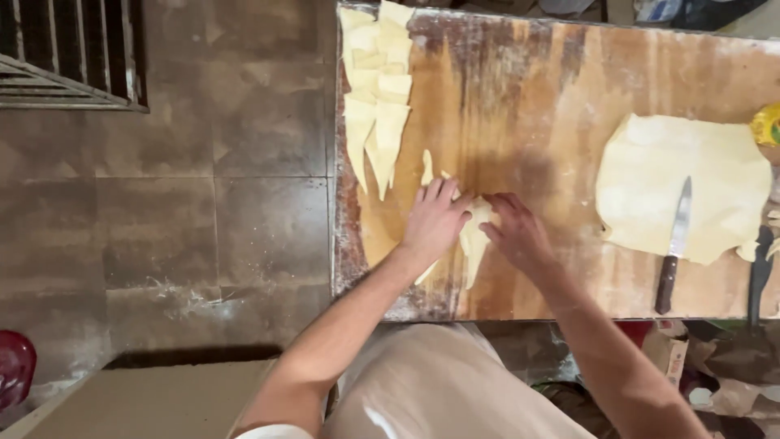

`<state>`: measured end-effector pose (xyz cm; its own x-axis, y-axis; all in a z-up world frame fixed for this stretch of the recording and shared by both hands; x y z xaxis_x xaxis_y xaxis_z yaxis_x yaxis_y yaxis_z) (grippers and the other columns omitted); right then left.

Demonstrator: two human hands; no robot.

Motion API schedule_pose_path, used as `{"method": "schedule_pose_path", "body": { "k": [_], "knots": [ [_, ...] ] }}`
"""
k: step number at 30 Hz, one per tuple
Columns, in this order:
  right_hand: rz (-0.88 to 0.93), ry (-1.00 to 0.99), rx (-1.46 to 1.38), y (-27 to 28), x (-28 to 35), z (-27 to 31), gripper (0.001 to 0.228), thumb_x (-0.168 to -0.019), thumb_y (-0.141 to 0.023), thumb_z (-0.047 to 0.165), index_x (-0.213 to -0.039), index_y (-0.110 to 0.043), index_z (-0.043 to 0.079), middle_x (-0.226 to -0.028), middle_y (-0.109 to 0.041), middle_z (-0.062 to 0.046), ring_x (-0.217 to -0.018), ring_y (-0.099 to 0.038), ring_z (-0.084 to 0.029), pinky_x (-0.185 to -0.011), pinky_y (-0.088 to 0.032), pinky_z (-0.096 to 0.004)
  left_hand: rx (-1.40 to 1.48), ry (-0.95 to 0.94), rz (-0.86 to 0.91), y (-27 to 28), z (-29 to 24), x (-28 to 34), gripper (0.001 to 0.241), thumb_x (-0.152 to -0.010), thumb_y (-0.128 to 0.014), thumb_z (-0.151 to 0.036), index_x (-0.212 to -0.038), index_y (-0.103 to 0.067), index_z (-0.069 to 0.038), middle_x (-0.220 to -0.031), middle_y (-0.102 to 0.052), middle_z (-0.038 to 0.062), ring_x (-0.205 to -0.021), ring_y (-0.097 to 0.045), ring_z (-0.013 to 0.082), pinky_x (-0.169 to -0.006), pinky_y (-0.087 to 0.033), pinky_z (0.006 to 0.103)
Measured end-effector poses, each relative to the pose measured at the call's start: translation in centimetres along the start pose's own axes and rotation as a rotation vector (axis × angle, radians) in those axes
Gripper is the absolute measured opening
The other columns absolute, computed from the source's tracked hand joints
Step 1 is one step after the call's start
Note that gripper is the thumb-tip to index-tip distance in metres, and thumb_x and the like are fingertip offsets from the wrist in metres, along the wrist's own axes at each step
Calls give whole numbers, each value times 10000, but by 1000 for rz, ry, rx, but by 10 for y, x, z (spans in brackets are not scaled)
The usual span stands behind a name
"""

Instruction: Using a dough sheeter, cutting rolled-out dough with a knife, and shaping it into croissant rolls.

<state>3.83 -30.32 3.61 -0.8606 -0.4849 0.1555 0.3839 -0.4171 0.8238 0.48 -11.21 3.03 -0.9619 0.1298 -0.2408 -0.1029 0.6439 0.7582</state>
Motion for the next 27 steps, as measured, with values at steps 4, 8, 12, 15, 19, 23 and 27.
{"method": "schedule_pose_path", "body": {
  "k": [4,8,12,15,19,23,27],
  "knots": [
    [-1,52,-65,-12,11,-17,439,-894,-737,189,-1312,-631,106,-1218,-658,-109,-1087,-683,-311,-938,-568,-413,-146,43,160,-21,-8,-15,317,-787,-795,-288,-1026,-727,-91,-1321,-564,175,-1230,-458,337,-936,-437,493],
    [-151,168,-64,-6,15,-2,457,-839,-782,170,-1261,-654,49,-1228,-648,-145,-1076,-662,-352,-887,-549,-429,8,19,181,-16,-14,-6,338,-787,-813,-200,-1047,-672,-36,-1153,-604,155,-1123,-540,348,-918,-477,471],
    [-215,281,-186,3,28,15,294,-807,-823,139,-1069,-699,92,-1164,-658,-96,-1043,-686,-285,-867,-593,-373,444,320,212,11,-28,19,233,-830,-815,-99,-957,-640,-11,-885,-660,103,-817,-661,275,-723,-516,391],
    [-170,448,-203,23,35,44,264,-790,-844,119,-908,-610,98,-1208,-673,-64,-1044,-708,-247,-830,-603,-351,844,586,210,15,-14,53,196,-830,-811,-49,-937,-647,-39,-777,-629,21,-728,-602,158,-653,-514,297],
    [-184,522,-263,38,32,83,278,-832,-862,117,-867,-586,121,-1232,-716,-22,-968,-728,-197,-801,-604,-317,1260,712,100,42,8,86,158,-887,-819,-34,-937,-670,-32,-876,-674,-1,-815,-619,89,-720,-499,235],
    [-71,632,-311,55,13,129,375,-781,-872,124,-1102,-703,27,-1264,-663,-100,-1031,-725,-242,-856,-601,-342,1591,819,10,75,13,90,157,-896,-791,-77,-954,-646,-63,-906,-685,8,-815,-647,93,-751,-545,255],
    [-33,599,-335,49,1,136,249,-771,-827,27,-972,-684,56,-1313,-627,-139,-1004,-730,-209,-849,-613,-313,1685,746,-29,106,16,84,168,-910,-780,-85,-951,-619,-61,-925,-686,10,-865,-668,111,-810,-569,278]
  ]
}}
Point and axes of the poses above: each hand's wrist, its own x-axis away from the middle knuckle, its own y-axis out of the back of the hand, z = x × y, the point moved 2 cm from there along -x, towards the middle knuckle
